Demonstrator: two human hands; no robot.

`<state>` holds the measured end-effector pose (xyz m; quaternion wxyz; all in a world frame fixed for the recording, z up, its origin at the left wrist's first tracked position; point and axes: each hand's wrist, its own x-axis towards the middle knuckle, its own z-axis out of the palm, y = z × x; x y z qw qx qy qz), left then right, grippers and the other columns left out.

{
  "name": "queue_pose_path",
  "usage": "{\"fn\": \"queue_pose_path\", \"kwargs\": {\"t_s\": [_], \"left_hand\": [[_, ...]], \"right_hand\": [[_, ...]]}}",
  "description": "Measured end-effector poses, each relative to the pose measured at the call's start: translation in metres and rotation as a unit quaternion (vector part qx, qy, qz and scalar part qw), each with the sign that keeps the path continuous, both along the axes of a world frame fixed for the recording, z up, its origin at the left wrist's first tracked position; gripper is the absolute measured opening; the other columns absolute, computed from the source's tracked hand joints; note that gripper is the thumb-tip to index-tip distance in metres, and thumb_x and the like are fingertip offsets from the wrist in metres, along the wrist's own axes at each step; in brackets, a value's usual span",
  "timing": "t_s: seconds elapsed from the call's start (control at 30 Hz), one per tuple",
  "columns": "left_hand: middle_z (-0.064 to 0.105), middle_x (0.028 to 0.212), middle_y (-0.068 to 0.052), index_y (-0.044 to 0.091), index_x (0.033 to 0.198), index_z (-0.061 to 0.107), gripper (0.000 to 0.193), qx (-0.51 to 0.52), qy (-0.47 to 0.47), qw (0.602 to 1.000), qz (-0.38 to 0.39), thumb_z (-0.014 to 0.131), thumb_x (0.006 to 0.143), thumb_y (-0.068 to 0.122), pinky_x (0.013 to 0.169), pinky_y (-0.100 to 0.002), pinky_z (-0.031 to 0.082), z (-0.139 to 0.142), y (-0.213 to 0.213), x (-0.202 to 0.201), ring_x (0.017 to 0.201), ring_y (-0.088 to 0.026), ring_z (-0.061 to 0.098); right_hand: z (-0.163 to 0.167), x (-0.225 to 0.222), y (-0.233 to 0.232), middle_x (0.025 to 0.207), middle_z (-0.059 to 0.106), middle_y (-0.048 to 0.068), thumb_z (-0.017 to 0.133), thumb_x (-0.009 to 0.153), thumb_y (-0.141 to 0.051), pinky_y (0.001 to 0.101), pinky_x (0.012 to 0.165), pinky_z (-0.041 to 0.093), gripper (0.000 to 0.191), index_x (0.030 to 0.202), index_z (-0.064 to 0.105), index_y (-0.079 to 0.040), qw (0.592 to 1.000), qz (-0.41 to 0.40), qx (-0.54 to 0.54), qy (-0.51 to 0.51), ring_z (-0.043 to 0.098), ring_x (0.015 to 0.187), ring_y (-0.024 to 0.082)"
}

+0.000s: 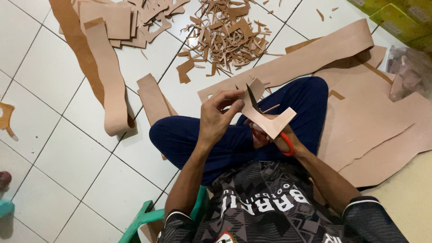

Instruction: The person sits cross-legged on a tiled floor and uses red-handled scissors to cut a tan sheet material into small pieces. They repeatedly trim and separate pieces, accumulating cut-offs on the floor.

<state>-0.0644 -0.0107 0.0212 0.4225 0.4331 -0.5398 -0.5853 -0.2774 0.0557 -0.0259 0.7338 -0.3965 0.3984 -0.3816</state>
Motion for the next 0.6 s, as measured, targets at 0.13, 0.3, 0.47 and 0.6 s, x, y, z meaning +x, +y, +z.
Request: {"fn": "queue_pose_path", "kwargs": {"t_s": [0.13, 0.3, 0.47, 0.6], "left_hand": [[0.072, 0.115, -0.011, -0.002, 0.122, 0.070, 0.028, 0.016, 0.010, 1.000, 0.015, 0.072, 0.096, 0.007, 0.091, -0.032, 0.065, -0.005, 0.002, -0.002, 0.106, -0.022, 0.075], [0.072, 0.112, -0.011, -0.003, 0.120, 0.070, 0.026, 0.031, 0.039, 0.997, 0.060, 0.073, 0.096, 0.007, 0.090, -0.030, 0.064, -0.016, 0.011, -0.009, 0.107, -0.021, 0.073], [0.070, 0.113, -0.012, -0.005, 0.122, 0.066, 0.028, 0.073, 0.109, 0.986, 0.107, 0.070, 0.097, 0.006, 0.088, -0.028, 0.062, -0.026, 0.023, -0.021, 0.105, -0.016, 0.069], [0.067, 0.111, -0.011, -0.005, 0.124, 0.062, 0.028, 0.112, 0.183, 0.965, 0.151, 0.068, 0.099, 0.006, 0.088, -0.026, 0.061, -0.036, 0.032, -0.034, 0.101, -0.014, 0.067]], "right_hand": [[0.006, 0.000, 0.000, 0.059, 0.047, -0.003, 0.058, 0.104, -0.026, 0.0226, 0.045, 0.036, 0.036, 0.117, 0.066, 0.007, 1.000, 0.005, 0.010, 0.027, 0.043, 0.048, 0.007], [0.015, 0.007, 0.000, 0.056, 0.043, -0.003, 0.053, 0.104, -0.025, 0.0238, 0.042, 0.038, 0.032, 0.110, 0.065, 0.004, 0.998, -0.014, 0.032, 0.056, 0.041, 0.045, 0.007], [0.022, 0.014, 0.001, 0.060, 0.045, -0.002, 0.053, 0.100, -0.024, 0.0239, 0.040, 0.035, 0.030, 0.105, 0.062, 0.003, 0.994, -0.046, 0.079, 0.062, 0.039, 0.045, 0.006], [0.021, 0.021, 0.001, 0.060, 0.045, 0.000, 0.055, 0.101, -0.023, 0.0239, 0.041, 0.034, 0.030, 0.097, 0.064, 0.006, 0.995, -0.073, 0.037, 0.049, 0.040, 0.046, 0.007]]}}
